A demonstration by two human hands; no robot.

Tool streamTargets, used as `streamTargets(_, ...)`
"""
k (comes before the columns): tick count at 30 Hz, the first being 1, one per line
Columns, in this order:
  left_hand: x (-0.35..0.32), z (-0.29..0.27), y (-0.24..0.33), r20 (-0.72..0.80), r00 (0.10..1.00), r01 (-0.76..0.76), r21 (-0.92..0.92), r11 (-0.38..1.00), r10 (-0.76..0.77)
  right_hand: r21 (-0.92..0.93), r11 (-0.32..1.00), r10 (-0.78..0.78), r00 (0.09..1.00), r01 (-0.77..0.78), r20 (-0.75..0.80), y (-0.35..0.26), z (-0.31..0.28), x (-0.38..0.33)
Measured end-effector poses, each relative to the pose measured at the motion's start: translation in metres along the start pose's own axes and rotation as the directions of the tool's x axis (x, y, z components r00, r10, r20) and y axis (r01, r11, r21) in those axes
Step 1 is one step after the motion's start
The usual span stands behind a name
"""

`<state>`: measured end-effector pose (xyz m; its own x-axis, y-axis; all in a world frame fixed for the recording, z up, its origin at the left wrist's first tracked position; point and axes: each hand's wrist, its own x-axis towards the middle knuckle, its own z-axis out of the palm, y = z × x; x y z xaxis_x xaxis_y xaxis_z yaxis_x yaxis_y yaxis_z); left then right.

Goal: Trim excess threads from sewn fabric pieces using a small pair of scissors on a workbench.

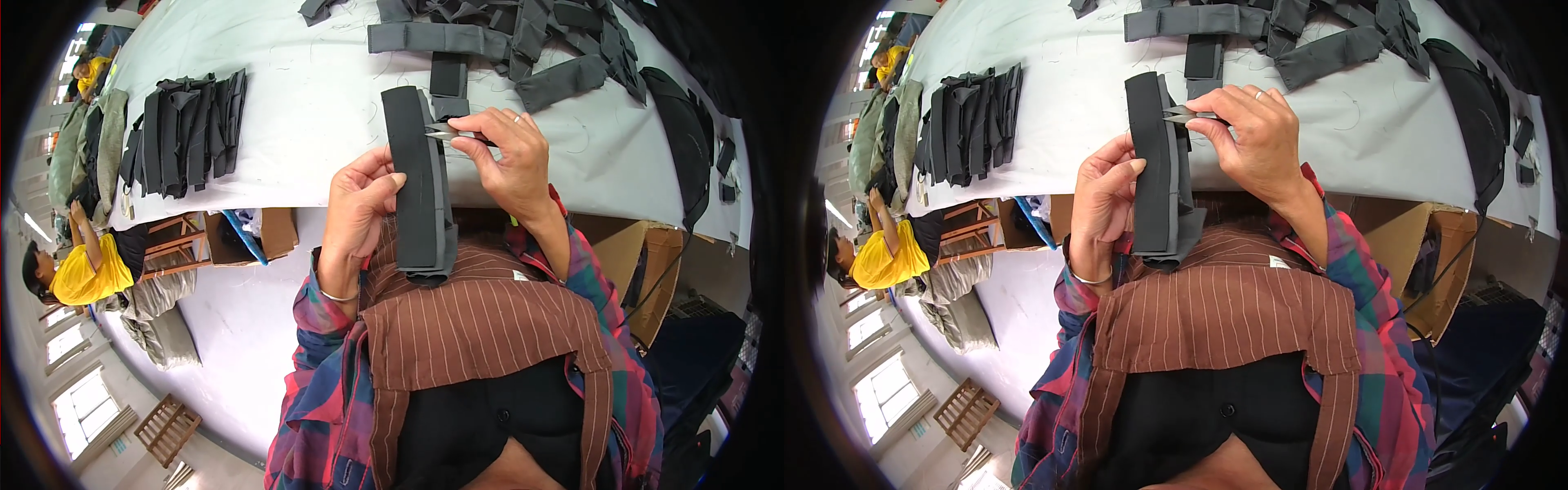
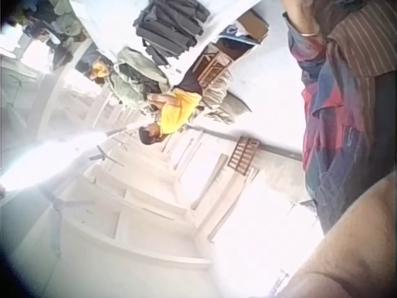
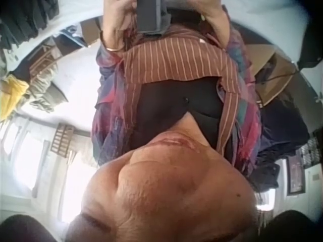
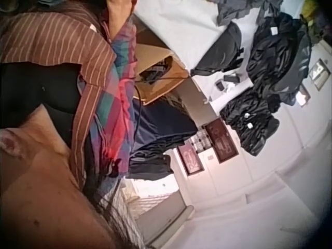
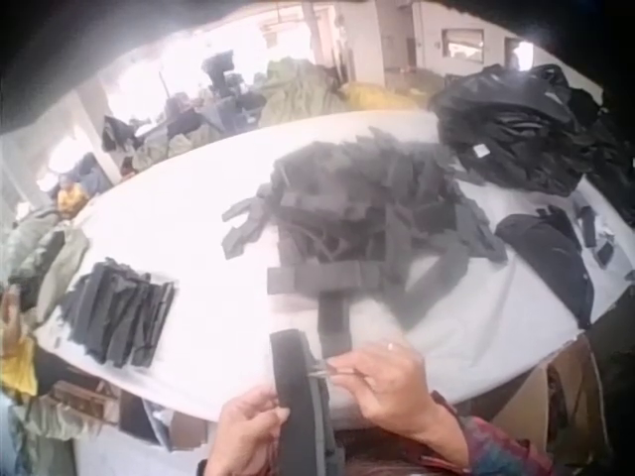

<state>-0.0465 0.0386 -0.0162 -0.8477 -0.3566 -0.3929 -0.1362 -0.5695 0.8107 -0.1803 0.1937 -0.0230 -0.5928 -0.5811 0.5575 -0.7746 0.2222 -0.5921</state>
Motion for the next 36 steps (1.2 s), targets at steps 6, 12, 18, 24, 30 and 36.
streamTargets(6,-0.001,-0.008,-0.004,0.033,0.999,0.003,0.015,1.0,-0.004,-0.004,0.999,0.042,0.999,-0.042,-0.033,0.003,-0.001,0.001)
streamTargets(12,-0.003,0.001,-0.001,0.028,1.0,-0.002,0.07,0.998,0.0,0.047,0.999,-0.028,0.999,0.027,0.028,-0.007,0.002,0.004)
streamTargets(18,-0.004,0.006,-0.002,0.068,0.998,-0.03,0.176,0.984,0.018,-0.008,0.998,-0.07,0.997,0.07,0.019,-0.01,0.011,0.003)
streamTargets(24,-0.004,0.005,-0.005,0.04,0.999,-0.016,0.14,0.99,0.011,-0.056,0.998,-0.034,0.999,0.033,-0.015,-0.001,0.007,0.002)
streamTargets(30,0.0,-0.001,-0.005,0.004,1.0,0.023,0.023,0.999,-0.023,0.079,0.994,0.072,0.997,-0.074,0.036,0.002,-0.012,-0.001)
streamTargets(36,-0.001,-0.004,-0.008,0.046,0.998,0.031,0.032,0.999,-0.032,0.044,0.999,-0.01,0.996,0.007,0.087,0.006,-0.01,-0.004)
